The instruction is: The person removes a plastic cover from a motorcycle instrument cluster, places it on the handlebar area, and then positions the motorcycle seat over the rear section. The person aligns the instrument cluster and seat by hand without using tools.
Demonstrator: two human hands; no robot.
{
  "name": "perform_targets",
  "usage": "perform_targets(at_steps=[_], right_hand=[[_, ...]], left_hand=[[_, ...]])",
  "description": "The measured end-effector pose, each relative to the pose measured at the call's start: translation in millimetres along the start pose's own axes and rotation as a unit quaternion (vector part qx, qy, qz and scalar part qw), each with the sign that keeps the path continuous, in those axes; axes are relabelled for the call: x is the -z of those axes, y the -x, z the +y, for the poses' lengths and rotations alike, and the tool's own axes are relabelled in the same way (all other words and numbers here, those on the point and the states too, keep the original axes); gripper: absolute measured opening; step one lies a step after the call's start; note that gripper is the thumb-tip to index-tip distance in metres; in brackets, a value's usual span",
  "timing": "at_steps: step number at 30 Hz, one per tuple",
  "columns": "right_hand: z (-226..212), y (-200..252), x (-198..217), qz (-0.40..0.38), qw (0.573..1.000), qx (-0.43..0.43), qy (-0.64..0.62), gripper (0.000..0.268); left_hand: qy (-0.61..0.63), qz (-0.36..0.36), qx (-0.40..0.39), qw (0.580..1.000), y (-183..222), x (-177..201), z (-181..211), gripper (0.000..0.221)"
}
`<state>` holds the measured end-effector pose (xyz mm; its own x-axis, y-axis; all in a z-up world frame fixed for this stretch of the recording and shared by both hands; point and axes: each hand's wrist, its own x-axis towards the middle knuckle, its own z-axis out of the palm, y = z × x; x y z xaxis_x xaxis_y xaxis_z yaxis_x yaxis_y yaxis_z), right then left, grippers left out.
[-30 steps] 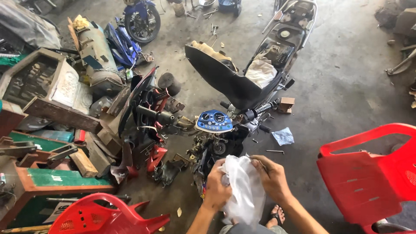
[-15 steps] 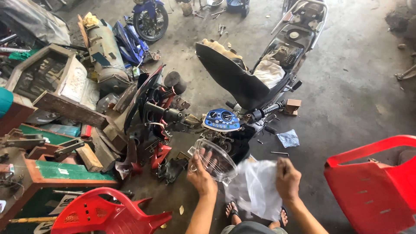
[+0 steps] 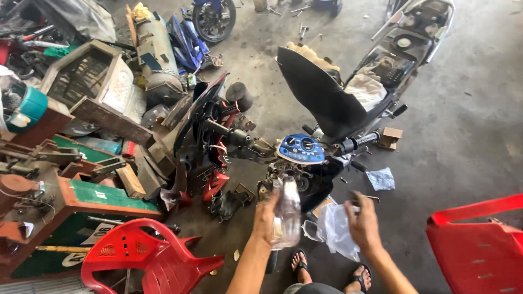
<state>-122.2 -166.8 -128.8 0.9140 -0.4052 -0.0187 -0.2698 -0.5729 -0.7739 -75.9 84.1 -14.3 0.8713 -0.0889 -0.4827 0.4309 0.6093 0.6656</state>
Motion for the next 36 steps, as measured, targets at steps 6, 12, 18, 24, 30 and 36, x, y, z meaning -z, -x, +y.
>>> perform_targets(at_steps=[6,12,18,24,30,36], right_hand=[[-157.4,21.4,74.8,-0.2,0.931,0.225,-0.206,0.093],[-192.4,6.6,78.9,-0.269,0.87,0.407,-0.063,0.123],[-200.1,5.0,67.7,-0.211,0.827,0.505,0.129,0.109],[-172.2,-2.1,62.9,-0.2,0.893,0.4,0.053,0.105],[-145.6,-39.5,76.6,-0.121,0.967,0.225,-0.008,0.117],[-144.4,-83.0,92.6,-0.164,0.966,0.201,-0.003,0.121]], left_hand=[[0.199,-0.13,0.189,0.953,-3.7,38.6,-54.8,0.022],[0.033,-0.168,0.272,0.947,25.1,-6.3,-23.2,0.041],[0.122,-0.267,0.422,0.858,-22.2,72.9,-64.0,0.028],[-0.094,-0.112,0.42,0.896,10.8,-25.4,13.8,0.054],[-0.383,-0.035,0.031,0.923,-57.1,42.7,-29.4,0.043],[-0.383,-0.028,-0.224,0.896,-51.3,-44.3,35.1,0.03]])
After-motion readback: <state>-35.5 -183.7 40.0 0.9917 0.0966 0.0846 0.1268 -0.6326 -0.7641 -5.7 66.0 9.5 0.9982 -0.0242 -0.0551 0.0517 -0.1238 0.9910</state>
